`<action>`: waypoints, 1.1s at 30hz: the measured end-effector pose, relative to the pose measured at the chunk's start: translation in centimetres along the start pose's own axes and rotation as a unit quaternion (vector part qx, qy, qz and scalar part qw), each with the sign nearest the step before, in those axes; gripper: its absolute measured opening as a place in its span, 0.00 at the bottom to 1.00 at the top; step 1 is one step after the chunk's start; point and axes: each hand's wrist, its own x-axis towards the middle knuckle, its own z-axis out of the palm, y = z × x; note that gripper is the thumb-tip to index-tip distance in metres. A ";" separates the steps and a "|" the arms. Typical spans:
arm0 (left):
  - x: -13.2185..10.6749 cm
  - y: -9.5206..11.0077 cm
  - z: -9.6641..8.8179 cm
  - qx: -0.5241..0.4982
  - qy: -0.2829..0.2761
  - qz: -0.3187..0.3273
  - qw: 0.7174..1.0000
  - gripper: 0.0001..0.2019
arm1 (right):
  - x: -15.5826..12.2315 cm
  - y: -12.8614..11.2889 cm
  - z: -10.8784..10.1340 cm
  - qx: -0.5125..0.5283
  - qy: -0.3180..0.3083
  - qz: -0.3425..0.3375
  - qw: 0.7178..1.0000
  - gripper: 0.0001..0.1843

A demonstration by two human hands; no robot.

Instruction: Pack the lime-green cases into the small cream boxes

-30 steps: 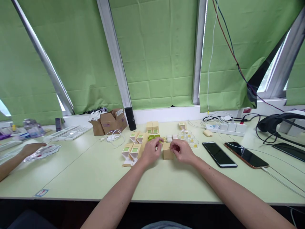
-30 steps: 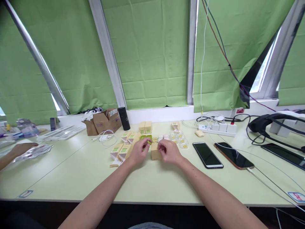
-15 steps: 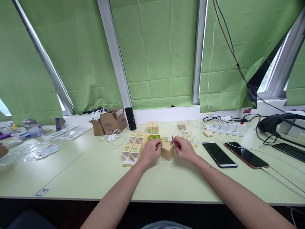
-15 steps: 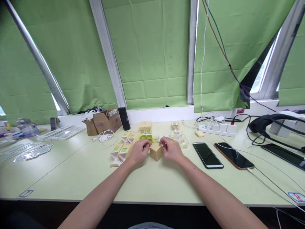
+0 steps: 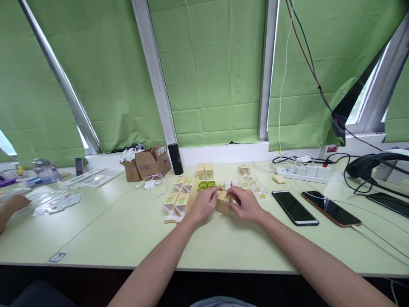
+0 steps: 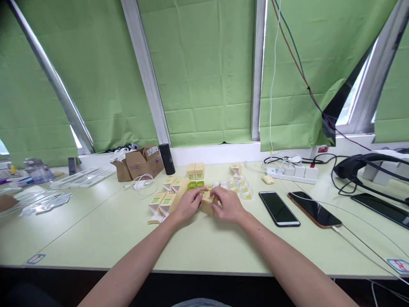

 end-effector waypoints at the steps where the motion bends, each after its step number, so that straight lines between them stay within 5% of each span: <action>1: 0.0 0.0 0.0 0.001 0.001 0.000 1.000 0.18 | 0.0 0.0 0.0 -0.003 -0.001 0.002 1.000 0.14; 22: 0.1 -0.2 -0.1 -0.011 0.058 0.027 0.998 0.13 | 0.6 1.1 0.2 -0.062 0.022 0.115 0.991 0.13; 33: -0.2 0.2 0.0 0.000 0.094 0.064 0.994 0.13 | 0.8 0.9 0.2 -0.131 -0.021 0.198 0.971 0.13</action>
